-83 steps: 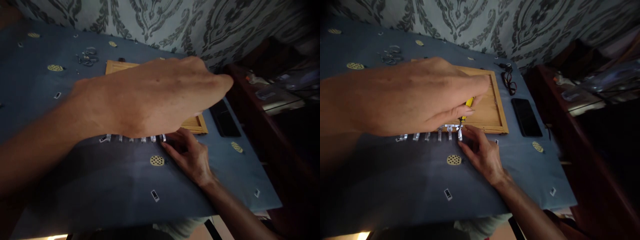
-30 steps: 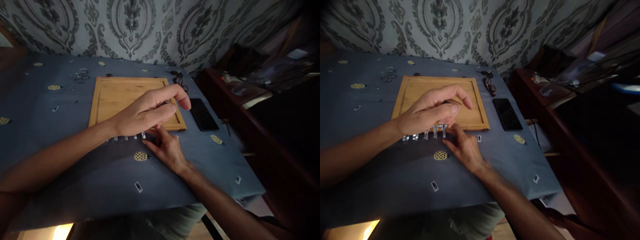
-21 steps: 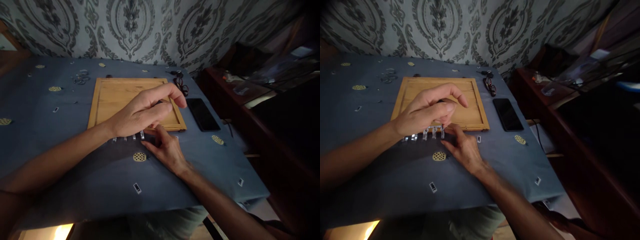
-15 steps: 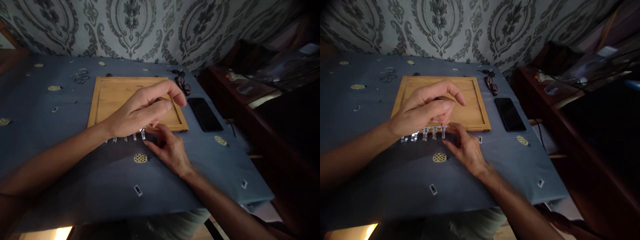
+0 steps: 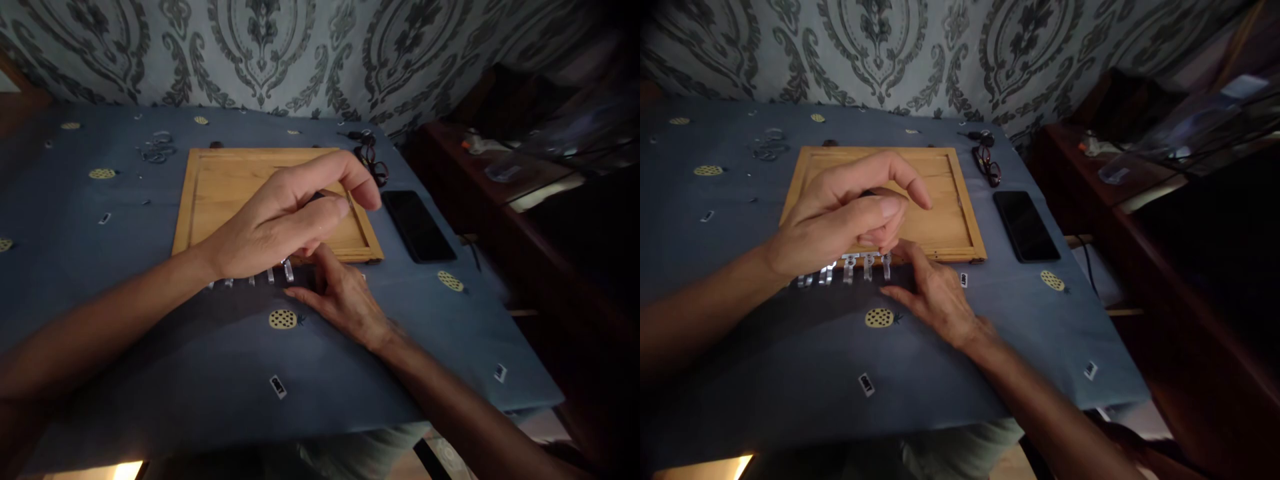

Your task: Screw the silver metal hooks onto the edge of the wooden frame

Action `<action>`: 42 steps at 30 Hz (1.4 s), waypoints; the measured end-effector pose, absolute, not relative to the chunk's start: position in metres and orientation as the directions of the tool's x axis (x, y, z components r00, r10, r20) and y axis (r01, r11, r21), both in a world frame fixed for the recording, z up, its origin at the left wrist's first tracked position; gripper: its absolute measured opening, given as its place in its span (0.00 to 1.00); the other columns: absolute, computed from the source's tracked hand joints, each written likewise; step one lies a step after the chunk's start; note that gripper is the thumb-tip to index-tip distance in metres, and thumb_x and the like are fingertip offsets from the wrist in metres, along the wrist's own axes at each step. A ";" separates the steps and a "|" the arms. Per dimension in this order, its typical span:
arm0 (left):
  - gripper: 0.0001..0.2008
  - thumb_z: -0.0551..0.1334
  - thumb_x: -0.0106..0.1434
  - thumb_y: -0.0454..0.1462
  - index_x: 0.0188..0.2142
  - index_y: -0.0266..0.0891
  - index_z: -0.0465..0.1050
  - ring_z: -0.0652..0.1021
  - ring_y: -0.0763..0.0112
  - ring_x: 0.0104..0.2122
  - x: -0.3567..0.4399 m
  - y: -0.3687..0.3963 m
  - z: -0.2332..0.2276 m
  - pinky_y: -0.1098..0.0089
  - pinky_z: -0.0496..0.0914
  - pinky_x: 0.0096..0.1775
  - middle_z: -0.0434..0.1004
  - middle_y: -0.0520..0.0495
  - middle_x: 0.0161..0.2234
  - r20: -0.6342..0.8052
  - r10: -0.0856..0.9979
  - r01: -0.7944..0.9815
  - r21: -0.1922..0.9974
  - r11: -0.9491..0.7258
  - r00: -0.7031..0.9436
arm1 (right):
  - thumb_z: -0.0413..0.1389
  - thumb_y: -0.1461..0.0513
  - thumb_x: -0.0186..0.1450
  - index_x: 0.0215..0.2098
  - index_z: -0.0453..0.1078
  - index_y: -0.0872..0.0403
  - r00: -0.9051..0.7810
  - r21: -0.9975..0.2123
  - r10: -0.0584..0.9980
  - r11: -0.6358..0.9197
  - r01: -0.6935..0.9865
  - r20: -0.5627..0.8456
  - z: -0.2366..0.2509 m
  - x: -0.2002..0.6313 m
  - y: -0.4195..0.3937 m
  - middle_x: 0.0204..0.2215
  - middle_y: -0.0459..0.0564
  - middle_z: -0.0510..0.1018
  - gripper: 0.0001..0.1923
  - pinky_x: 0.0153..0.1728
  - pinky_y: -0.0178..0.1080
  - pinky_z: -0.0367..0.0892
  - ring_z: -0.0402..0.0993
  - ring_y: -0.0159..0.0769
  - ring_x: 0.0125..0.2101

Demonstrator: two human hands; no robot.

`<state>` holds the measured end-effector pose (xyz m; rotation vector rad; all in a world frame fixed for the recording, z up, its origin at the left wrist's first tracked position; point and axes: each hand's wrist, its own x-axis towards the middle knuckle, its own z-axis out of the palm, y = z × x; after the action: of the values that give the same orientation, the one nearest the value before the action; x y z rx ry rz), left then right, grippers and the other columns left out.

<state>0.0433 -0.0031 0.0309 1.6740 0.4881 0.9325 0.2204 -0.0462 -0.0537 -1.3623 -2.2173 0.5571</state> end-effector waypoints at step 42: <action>0.07 0.51 0.69 0.30 0.40 0.37 0.68 0.62 0.82 0.19 0.040 -0.001 0.032 0.76 0.62 0.26 0.59 0.59 0.19 0.384 0.661 -0.168 0.915 -0.367 0.644 | 0.64 0.44 0.60 0.42 0.71 0.51 -0.286 -0.753 0.939 0.328 0.571 0.191 -0.053 0.215 -0.039 0.19 0.39 0.70 0.23 0.19 0.36 0.62 0.63 0.30 0.16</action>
<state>0.0400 -0.0013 0.0318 1.7401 0.4014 0.9203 0.2146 -0.0393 -0.0533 -1.3242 -1.9682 0.7533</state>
